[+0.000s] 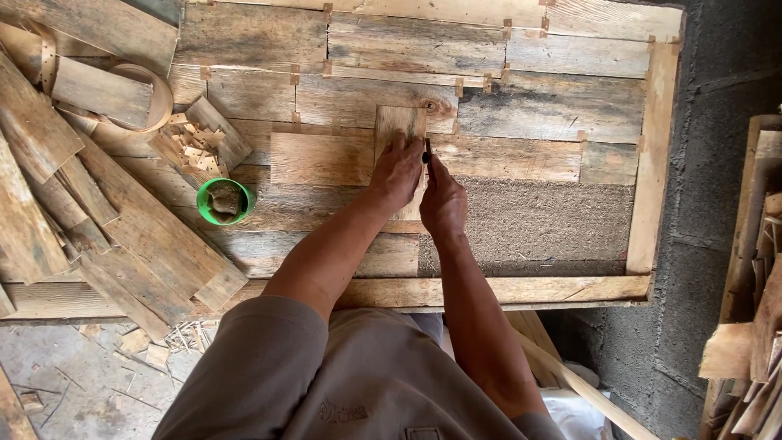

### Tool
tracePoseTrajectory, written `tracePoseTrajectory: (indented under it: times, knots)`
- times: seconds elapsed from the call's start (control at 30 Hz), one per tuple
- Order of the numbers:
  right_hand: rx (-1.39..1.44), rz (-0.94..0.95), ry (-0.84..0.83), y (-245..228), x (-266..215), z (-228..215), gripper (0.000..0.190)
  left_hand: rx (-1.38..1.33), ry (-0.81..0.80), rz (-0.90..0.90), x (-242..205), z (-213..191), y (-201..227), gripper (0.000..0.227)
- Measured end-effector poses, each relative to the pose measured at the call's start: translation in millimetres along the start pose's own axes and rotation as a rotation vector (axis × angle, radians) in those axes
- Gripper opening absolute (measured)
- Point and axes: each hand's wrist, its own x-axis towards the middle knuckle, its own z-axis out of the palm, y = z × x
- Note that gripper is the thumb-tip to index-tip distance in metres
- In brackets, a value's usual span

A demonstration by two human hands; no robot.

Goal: Fitting and scoring wooden panels for a project using a utility knife.

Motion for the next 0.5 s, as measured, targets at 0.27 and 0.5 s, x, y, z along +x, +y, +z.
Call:
tracePoseTrajectory:
  times: [0.27, 0.5]
  knots:
    - [-0.077, 0.021, -0.148, -13, 8, -26, 0.039, -0.118, 0.068, -0.024, -7, -11, 3, 0.018]
    - [-0.052, 0.013, -0.176, -9, 1, -30, 0.036, -0.198, 0.05, -0.02, -23, -37, 6, 0.038]
